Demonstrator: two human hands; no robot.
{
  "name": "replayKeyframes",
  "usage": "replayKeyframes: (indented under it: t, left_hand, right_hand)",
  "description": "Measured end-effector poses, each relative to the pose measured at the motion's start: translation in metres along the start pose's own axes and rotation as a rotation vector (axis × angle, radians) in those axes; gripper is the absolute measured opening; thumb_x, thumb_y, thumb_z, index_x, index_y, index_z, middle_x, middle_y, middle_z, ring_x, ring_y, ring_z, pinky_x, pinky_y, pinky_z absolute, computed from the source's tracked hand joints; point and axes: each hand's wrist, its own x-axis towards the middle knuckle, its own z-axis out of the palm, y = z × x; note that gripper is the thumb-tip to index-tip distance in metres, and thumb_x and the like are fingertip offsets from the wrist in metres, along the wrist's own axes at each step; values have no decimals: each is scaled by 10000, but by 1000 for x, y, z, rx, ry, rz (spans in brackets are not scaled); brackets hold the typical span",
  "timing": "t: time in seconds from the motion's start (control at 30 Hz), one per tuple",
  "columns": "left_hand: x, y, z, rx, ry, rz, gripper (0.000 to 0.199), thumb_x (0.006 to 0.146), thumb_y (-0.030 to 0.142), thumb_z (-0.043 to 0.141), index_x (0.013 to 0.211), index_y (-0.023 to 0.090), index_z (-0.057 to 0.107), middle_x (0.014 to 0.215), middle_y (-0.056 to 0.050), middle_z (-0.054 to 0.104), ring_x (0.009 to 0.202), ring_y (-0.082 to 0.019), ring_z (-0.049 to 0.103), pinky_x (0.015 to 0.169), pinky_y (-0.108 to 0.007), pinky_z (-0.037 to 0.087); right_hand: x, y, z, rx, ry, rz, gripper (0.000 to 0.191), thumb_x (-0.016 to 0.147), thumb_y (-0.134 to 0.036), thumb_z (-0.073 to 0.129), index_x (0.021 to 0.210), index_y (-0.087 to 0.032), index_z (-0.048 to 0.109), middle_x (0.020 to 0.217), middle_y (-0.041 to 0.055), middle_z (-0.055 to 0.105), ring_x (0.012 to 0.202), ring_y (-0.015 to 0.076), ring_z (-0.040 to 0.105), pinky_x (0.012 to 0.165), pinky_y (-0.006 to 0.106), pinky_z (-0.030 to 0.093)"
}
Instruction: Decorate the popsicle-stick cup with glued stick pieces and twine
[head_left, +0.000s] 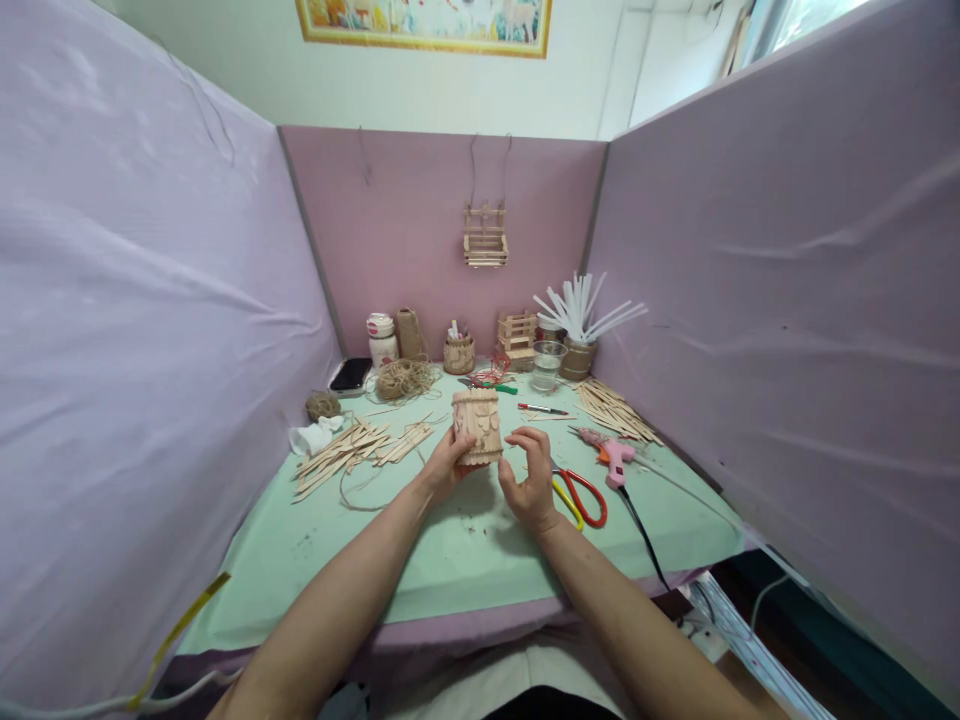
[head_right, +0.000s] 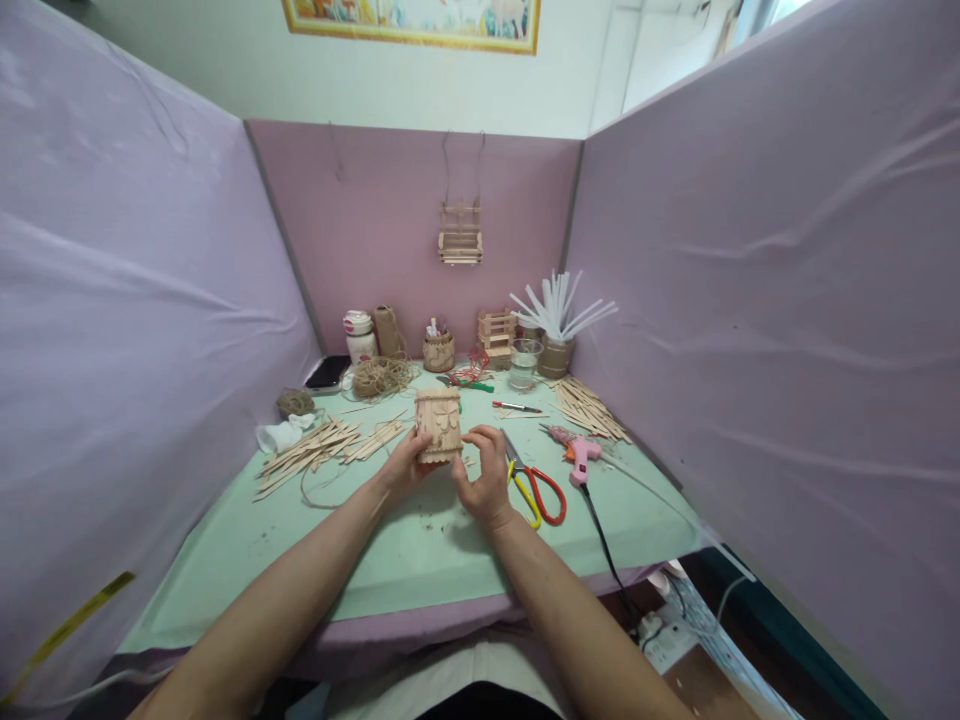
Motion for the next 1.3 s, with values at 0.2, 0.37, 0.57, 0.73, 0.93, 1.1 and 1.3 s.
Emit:
replayKeyframes:
  t: [0.2, 0.37, 0.57, 0.73, 0.93, 1.1, 1.3]
  left_hand:
    - [-2, -3, 8, 188, 66, 126, 637, 617, 330, 811, 1164, 183, 518, 1218, -140, 624, 1104, -280, 609, 955, -427, 472]
    - [-6, 1, 11, 346, 62, 154, 670, 601, 353, 812, 1158, 181, 483, 1196, -137, 626, 1108, -282, 603, 952, -416, 470]
    - [-5, 0, 11, 396, 75, 135, 779, 579, 304, 821, 1227, 180, 408, 1163, -136, 636, 1082, -284, 614, 943, -407, 470]
    - [-3, -3, 7, 381, 16, 103, 764, 592, 322, 827, 1226, 179, 426, 1203, -143, 618, 1115, -288, 599, 947, -398, 469]
    - [-5, -4, 8, 188, -62, -22, 729, 645, 370, 787, 1259, 210, 428, 1271, -150, 578, 1122, -303, 597, 906, -435, 497]
    - [-5, -5, 10, 168, -65, -29, 653, 650, 321, 785, 1215, 208, 477, 1308, -151, 552, 1123, -305, 595, 900, -455, 506]
    - [-1, -8, 7, 243, -33, -2, 588, 656, 271, 785, 1167, 176, 510, 1266, -154, 587, 1118, -290, 599, 944, -430, 488]
  right_hand:
    - [4, 17, 9, 250, -35, 442, 549, 777, -391, 597, 1259, -232, 390, 1295, 132, 446, 1202, 252, 476, 993, 472, 420]
    - [17, 29, 16, 595, -164, 852, 794, 654, -402, 704, 1335, -233, 331, 1306, 153, 499, 1169, 263, 557, 959, 454, 467]
    - [29, 13, 13, 684, -233, 887, 897, 606, -291, 771, 1376, -258, 311, 1160, 79, 647, 1060, 241, 635, 954, 446, 475]
    - [30, 13, 14, 698, -229, 919, 802, 631, -269, 740, 1335, -245, 357, 1125, 63, 671, 1014, 229, 655, 907, 421, 511]
    - [29, 30, 17, 673, -200, 969, 775, 609, -271, 751, 1296, -244, 392, 1051, 46, 689, 959, 216, 668, 865, 399, 532]
    - [28, 23, 16, 606, -195, 939, 787, 626, -281, 743, 1319, -251, 371, 1066, 55, 683, 967, 221, 669, 849, 398, 539]
    - [28, 13, 17, 597, -224, 947, 843, 634, -284, 749, 1367, -229, 337, 1102, 90, 661, 993, 228, 658, 880, 403, 525]
